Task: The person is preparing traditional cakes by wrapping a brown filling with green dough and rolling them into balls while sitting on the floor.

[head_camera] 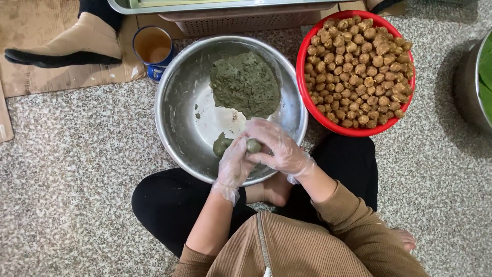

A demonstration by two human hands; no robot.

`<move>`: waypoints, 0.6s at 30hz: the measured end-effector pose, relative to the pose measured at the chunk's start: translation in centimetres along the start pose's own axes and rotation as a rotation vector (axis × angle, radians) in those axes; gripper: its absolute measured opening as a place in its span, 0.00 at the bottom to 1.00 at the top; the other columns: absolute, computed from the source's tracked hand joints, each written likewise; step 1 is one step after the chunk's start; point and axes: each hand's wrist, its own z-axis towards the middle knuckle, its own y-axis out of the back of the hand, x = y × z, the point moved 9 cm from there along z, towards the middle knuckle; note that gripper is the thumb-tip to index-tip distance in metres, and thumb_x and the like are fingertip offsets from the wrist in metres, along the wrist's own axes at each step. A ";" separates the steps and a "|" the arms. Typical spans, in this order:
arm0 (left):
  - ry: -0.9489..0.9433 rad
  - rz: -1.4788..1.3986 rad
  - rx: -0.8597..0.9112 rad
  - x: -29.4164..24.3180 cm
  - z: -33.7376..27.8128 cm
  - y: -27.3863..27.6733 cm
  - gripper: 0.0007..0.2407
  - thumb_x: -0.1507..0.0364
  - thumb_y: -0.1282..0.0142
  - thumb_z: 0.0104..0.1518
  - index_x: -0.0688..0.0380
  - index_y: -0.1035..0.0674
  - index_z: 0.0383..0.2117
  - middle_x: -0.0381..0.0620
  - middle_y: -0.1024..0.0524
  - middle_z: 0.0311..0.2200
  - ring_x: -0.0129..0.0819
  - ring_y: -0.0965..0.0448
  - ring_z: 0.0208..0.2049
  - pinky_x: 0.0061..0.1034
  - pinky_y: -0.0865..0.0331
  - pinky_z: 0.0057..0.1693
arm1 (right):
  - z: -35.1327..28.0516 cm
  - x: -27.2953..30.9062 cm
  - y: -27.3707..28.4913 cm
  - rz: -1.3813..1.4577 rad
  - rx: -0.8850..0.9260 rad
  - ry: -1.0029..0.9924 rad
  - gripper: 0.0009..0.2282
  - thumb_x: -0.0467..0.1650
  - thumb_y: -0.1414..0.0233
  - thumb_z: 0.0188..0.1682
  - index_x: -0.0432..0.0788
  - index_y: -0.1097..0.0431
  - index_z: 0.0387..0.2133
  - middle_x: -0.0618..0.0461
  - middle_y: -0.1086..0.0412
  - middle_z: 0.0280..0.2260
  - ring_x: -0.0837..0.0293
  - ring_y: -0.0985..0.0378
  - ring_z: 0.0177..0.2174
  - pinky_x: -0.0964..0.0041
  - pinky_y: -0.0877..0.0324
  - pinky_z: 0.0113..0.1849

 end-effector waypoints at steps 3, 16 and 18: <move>0.123 -0.002 -0.224 0.5 -0.2 0.8 0.13 0.71 0.43 0.59 0.71 0.24 0.44 0.57 0.27 0.32 0.42 0.25 0.32 0.33 0.25 0.36 | 0.0 0.1 0.0 -0.035 0.024 -0.009 0.26 0.35 0.32 0.40 0.38 0.27 0.52 0.43 0.27 0.53 0.38 0.27 0.54 0.41 0.33 0.56; 0.072 -0.036 -0.081 -0.9 0.7 1.6 0.26 0.50 0.58 0.63 0.57 0.25 0.56 0.56 0.19 0.46 0.50 0.18 0.46 0.41 0.26 0.54 | -5.2 -9.9 0.9 1.519 -0.343 -0.755 0.19 0.31 0.48 0.49 0.36 0.37 0.53 0.32 0.35 0.50 0.38 0.27 0.47 0.44 0.28 0.46; 0.065 -0.033 -0.200 -1.0 0.9 2.6 0.24 0.53 0.58 0.64 0.59 0.27 0.56 0.57 0.21 0.49 0.49 0.19 0.45 0.38 0.26 0.53 | -7.7 -11.9 0.6 1.527 -0.578 -1.022 0.26 0.47 0.50 0.53 0.30 0.28 0.39 0.33 0.28 0.36 0.40 0.23 0.35 0.42 0.23 0.34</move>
